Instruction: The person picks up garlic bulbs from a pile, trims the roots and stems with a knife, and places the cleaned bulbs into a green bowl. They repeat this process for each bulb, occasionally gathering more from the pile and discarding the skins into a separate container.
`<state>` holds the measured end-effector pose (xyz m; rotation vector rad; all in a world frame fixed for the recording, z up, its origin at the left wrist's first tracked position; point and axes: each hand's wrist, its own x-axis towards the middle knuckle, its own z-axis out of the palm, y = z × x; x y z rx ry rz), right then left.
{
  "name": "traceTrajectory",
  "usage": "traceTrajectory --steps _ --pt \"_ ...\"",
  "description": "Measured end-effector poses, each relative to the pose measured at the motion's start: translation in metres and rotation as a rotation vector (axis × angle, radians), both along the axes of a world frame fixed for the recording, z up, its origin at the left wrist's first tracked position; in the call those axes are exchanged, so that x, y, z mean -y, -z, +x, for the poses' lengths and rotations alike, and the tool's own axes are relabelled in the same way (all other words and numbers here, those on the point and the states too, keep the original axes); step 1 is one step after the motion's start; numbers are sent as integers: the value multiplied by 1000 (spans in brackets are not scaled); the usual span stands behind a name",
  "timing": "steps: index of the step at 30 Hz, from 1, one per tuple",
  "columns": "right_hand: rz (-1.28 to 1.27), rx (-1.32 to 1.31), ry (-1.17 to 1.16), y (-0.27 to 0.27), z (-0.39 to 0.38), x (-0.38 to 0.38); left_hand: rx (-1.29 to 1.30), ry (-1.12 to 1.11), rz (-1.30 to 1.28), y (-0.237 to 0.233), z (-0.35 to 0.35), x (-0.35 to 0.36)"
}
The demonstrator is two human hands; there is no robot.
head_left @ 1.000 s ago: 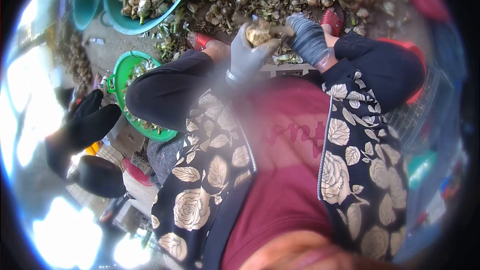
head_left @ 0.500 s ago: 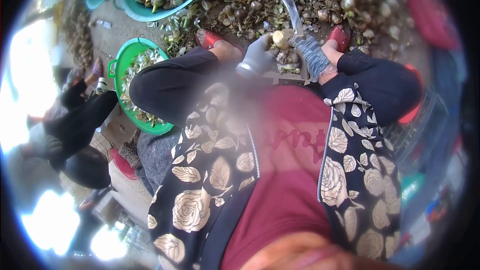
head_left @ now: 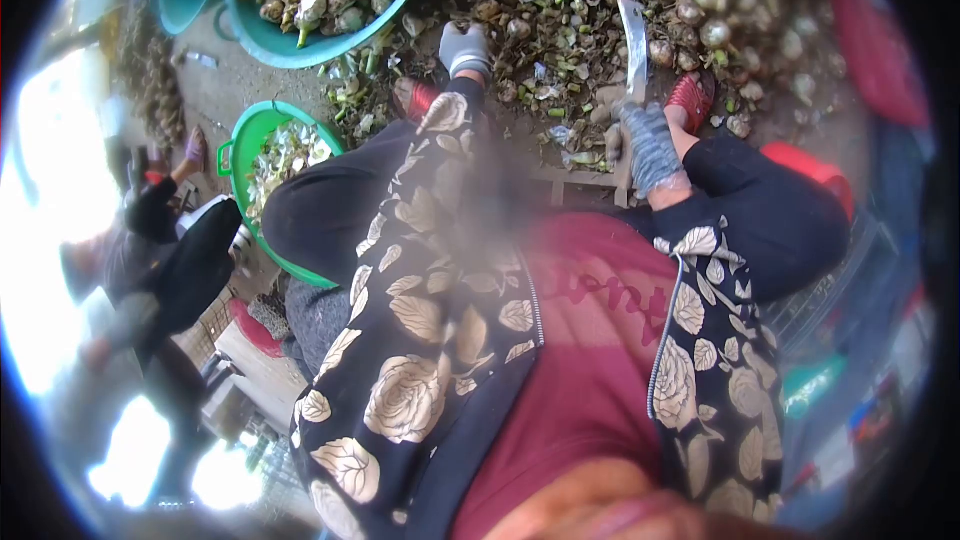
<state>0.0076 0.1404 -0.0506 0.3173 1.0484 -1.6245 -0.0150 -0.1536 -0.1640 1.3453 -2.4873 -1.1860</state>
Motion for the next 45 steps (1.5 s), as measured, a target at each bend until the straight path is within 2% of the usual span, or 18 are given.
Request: traceTrajectory --steps 3,5,9,10,13,15,17,18,21,22,25,29,32,35,39,40,43,45 --pt "20 63 -85 0 3 -2 175 72 -127 23 -27 -1" --pt "180 72 -55 -25 4 13 365 57 -1 21 -41 -5" --pt "419 102 188 -41 12 38 556 184 -37 29 -57 -13" --pt "461 32 225 -36 18 40 532 206 -73 33 -59 -13" --pt "411 -40 137 -35 7 29 79 211 -21 33 -47 -18" --pt "466 -153 102 -15 3 24 -227 237 254 11 -45 -24" --pt "684 -348 142 -23 -2 36 -583 225 521 -8 -46 -31" --pt "589 -612 272 -23 -2 36 -646 169 755 -19 -39 -40" --pt "573 -1000 255 -15 -11 29 -552 264 838 -78 -14 -57" --pt "759 -1229 172 -23 -14 29 -486 290 879 -93 -3 -61" --pt "881 -1449 -150 -75 -16 35 -488 414 1059 -118 33 -73" --pt "773 -1728 -326 -69 -5 32 -353 552 1117 -147 69 -89" --pt "749 -1676 -416 -73 2 28 -335 632 940 -155 80 -98" --pt "707 -1778 -275 -56 7 20 -372 606 949 -163 89 -108" --pt "659 -1658 -146 -26 10 9 -442 629 818 -172 91 -126" --pt "662 -1720 -121 -26 11 9 -274 586 878 -179 92 -125" --pt "700 -1609 -251 -19 10 10 -400 508 965 -175 95 -130" --pt "928 -1368 -390 34 -13 -23 -379 604 980 -189 99 -118"
